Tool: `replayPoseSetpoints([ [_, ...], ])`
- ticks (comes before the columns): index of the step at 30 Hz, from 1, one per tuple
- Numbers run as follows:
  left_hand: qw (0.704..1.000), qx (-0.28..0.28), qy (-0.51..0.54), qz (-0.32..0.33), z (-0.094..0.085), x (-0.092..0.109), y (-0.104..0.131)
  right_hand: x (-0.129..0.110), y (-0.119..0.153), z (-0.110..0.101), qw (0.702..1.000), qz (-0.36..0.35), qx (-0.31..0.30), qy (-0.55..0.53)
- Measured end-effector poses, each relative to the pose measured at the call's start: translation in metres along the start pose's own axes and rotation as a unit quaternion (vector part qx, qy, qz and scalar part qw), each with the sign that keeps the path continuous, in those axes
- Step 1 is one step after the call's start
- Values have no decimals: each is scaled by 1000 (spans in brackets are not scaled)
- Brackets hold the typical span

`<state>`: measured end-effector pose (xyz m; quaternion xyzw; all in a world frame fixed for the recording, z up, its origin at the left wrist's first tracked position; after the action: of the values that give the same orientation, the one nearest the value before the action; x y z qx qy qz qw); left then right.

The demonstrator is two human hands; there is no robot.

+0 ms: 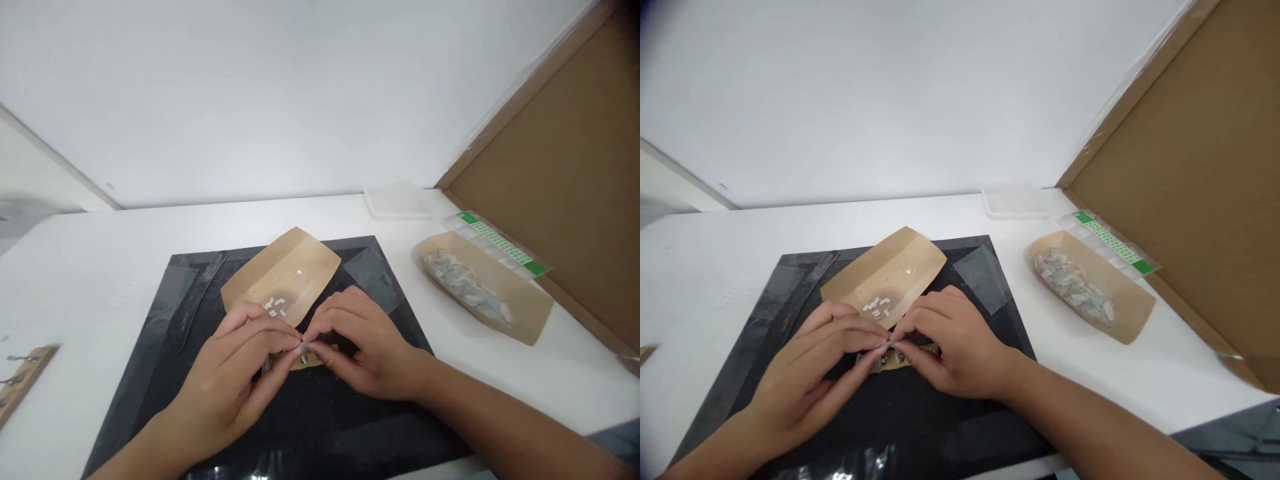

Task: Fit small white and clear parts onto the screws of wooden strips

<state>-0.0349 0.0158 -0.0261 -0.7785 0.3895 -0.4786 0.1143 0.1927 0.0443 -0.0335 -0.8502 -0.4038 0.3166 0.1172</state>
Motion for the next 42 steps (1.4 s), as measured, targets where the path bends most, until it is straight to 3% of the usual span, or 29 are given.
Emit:
replayPoseSetpoints([
  [4,999,20,-34,-7,-4,1,-1,4,-2,-5,1000,-14,-21,-2],
  [11,974,105,-189,-69,-21,-15,1,17,-4,-20,987,-31,-154,22],
  [14,962,127,-230,-79,-26,-22,3,17,-3,-22,983,-18,-178,36],
  [23,956,132,-244,-91,-29,-28,6,13,-5,-21,984,20,-174,38],
  [42,969,127,-190,-98,-24,-31,5,1,-2,-10,984,8,-153,87],
])
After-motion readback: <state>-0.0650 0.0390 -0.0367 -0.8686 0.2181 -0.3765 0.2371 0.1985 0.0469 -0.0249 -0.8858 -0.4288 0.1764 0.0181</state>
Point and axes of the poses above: each hand's wrist, its own y-axis away from the middle knuckle, its own z-axis out of the palm, x = y × z, the point moved 1 cm from there along -y, towards the middle knuckle, and after that the axes turned 13 degrees about y, right-handed, at the moved point
